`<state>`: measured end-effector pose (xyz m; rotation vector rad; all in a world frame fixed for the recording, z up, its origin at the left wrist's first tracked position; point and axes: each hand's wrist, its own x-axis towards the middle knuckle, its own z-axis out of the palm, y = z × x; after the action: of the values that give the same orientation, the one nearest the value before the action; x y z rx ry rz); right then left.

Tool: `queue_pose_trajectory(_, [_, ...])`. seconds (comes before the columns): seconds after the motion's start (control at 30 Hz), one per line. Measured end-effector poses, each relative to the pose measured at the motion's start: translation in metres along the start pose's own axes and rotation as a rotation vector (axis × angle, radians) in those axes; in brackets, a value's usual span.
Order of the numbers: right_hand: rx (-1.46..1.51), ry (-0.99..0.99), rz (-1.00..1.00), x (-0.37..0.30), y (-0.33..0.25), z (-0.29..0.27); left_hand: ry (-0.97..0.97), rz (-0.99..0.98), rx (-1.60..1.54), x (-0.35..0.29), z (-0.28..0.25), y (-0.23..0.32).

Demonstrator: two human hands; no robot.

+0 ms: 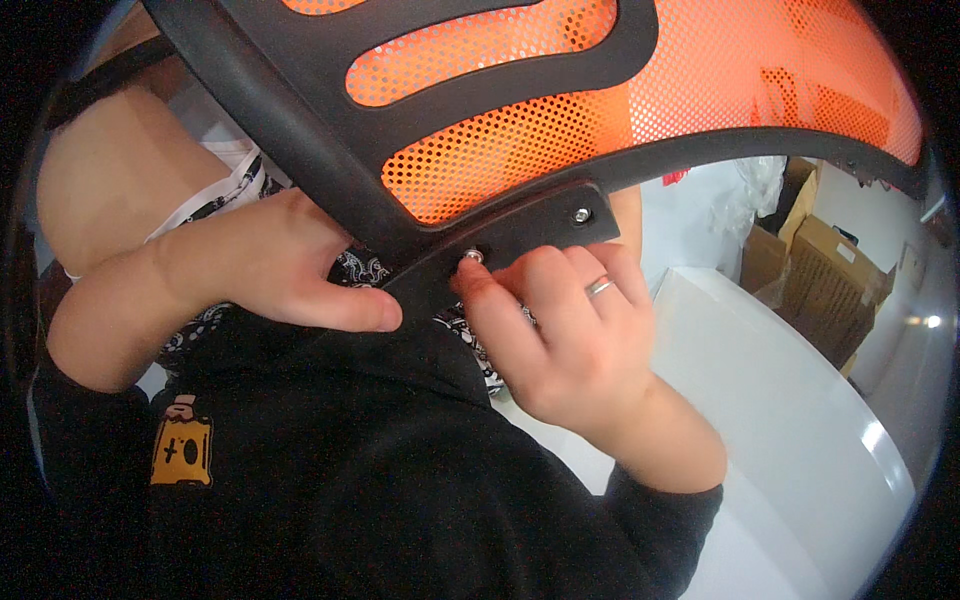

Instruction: The person assembles an office chair by attaching the backrest to the seat using an Allen key. They tighten multiple screws on both sides of the backrest and then flip the chair to inspect the underside.

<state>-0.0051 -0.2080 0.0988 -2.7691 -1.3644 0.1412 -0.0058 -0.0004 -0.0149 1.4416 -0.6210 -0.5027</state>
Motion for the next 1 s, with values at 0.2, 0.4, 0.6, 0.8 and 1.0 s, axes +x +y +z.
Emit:
queue_pose_trajectory(0.2, [0.190,0.098,0.187,-0.013,-0.006,0.010,-0.031,-0.030,0.029,0.001,-0.003,0.002])
queue_pose_trajectory(0.4, [0.257,0.157,0.339,-0.034,-0.003,0.015,-0.027,-0.028,0.011,0.002,-0.003,0.000])
queue_pose_trajectory(0.6, [0.212,0.255,0.382,-0.046,-0.003,0.028,-0.035,-0.025,-0.032,0.004,-0.003,0.001])
queue_pose_trajectory(0.8, [0.097,0.185,0.255,-0.045,-0.007,0.033,-0.076,-0.029,-0.066,0.006,-0.002,-0.001])
queue_pose_trajectory(1.0, [0.250,0.140,0.274,-0.040,-0.023,0.044,-0.076,-0.015,-0.094,0.005,0.001,-0.005])
